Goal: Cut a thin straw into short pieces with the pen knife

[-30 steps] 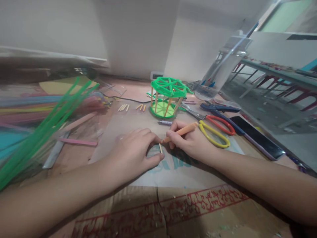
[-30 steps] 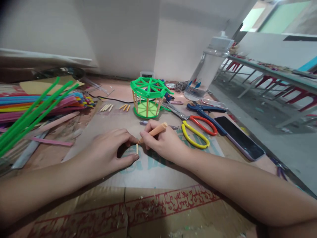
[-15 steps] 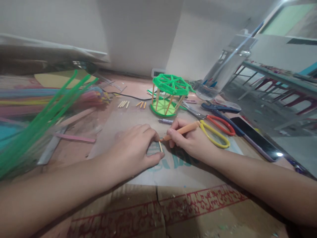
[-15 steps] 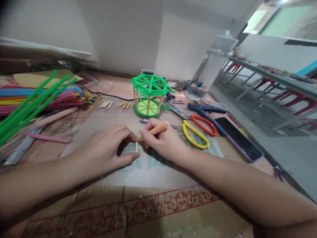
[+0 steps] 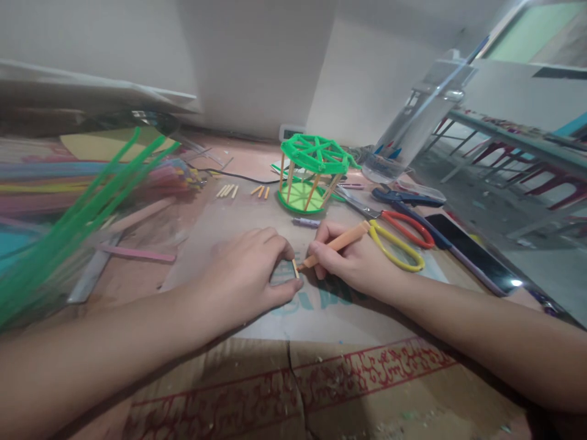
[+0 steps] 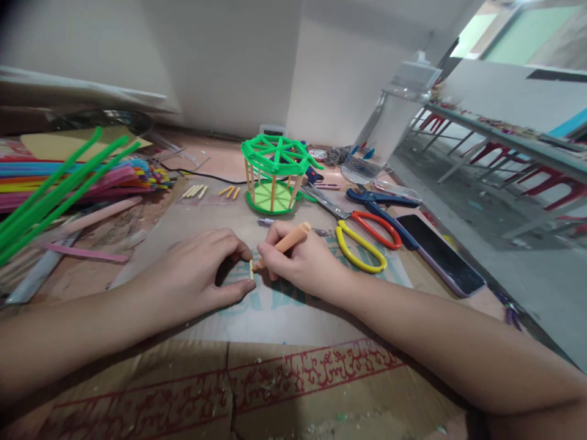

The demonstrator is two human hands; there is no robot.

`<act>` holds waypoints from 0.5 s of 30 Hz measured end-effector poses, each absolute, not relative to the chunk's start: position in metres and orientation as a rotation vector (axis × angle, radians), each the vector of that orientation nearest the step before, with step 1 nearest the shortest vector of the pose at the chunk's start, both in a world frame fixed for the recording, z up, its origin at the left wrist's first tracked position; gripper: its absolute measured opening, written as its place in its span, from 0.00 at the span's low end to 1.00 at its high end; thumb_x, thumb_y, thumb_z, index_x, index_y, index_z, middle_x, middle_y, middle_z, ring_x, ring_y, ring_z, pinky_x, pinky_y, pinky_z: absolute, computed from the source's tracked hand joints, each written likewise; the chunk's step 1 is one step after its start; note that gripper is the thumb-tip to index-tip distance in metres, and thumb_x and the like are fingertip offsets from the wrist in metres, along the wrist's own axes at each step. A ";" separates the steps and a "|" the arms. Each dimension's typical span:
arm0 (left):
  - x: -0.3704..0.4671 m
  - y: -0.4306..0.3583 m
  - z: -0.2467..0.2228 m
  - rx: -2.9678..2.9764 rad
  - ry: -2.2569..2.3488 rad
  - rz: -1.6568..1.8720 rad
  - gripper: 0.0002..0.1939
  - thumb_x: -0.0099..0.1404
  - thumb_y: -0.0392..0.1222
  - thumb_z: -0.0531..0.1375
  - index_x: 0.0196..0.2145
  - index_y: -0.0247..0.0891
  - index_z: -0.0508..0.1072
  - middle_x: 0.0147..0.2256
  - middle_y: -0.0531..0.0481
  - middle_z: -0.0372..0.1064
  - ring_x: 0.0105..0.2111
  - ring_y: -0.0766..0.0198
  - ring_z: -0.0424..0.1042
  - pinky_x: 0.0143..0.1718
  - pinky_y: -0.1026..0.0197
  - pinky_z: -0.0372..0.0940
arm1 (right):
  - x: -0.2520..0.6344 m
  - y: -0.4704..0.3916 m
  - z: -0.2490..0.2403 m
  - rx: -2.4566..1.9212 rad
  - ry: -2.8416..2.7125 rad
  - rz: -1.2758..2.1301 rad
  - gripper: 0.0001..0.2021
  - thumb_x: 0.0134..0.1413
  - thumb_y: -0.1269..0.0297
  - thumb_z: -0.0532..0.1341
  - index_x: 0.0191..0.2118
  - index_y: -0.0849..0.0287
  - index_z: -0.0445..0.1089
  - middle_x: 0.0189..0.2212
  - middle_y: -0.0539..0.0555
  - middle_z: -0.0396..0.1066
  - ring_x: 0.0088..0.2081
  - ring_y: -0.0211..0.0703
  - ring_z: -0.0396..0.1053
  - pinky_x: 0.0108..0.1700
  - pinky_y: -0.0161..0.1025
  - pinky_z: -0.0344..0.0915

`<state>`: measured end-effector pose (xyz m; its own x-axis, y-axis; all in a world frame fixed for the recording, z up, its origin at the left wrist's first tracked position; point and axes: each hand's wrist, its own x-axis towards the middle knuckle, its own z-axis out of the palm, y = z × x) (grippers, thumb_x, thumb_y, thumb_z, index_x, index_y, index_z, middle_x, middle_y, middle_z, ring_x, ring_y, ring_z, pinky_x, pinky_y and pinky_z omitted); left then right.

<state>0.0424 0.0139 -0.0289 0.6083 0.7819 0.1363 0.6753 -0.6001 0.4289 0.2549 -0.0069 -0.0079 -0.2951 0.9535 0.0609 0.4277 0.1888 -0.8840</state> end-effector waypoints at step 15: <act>0.043 0.014 -0.028 2.486 1.176 0.454 0.14 0.62 0.53 0.68 0.38 0.42 0.75 0.35 0.48 0.73 0.39 0.50 0.74 0.44 0.49 0.67 | 0.257 -0.008 -0.006 -1.271 -1.836 1.196 0.14 0.61 0.55 0.64 0.28 0.54 0.62 0.17 0.47 0.71 0.22 0.37 0.70 0.24 0.33 0.61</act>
